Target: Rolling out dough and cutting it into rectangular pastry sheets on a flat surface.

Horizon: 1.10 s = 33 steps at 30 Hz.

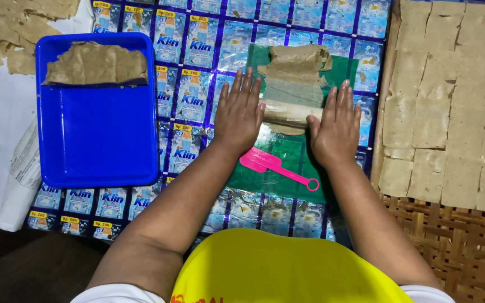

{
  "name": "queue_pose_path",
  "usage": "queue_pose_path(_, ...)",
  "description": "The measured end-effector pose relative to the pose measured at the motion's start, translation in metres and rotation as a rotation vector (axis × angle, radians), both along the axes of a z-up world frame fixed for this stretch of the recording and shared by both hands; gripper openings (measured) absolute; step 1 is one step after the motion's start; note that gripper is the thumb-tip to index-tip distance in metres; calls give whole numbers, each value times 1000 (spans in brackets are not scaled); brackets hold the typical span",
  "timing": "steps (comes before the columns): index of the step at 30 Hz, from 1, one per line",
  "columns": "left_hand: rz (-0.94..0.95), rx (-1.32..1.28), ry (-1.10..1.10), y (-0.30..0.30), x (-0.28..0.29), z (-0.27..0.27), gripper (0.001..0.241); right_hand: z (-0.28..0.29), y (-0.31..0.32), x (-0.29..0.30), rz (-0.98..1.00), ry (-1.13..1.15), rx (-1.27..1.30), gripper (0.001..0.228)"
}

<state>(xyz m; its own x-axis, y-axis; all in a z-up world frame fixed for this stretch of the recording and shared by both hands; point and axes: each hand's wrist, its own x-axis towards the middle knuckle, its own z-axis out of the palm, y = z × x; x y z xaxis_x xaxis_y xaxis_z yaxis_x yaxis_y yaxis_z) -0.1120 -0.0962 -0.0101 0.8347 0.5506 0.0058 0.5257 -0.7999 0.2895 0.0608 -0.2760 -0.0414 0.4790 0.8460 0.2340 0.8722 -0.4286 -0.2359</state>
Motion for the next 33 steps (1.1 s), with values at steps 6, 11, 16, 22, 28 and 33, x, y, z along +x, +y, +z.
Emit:
queue_pose_path(6,-13,68,-53,-4,-9,-11,56,-10,-13,-9,25,-105,26,77)
queue_pose_path(11,55,136,-107,18,23,-38,54,-16,7,17,15,-37,40,77)
queue_pose_path(16,33,56,-12,-7,-8,-5,58,-4,-11,-12,-2,-21,9,77)
queue_pose_path(22,67,60,62,23,19,-14,60,-22,7,33,-63,-69,-125,65)
queue_pose_path(28,102,73,80,44,39,-26,63,13,46,34,-247,207,-264,65)
queue_pose_path(33,35,20,-4,10,0,7,57,0,12,6,-92,12,-32,69)
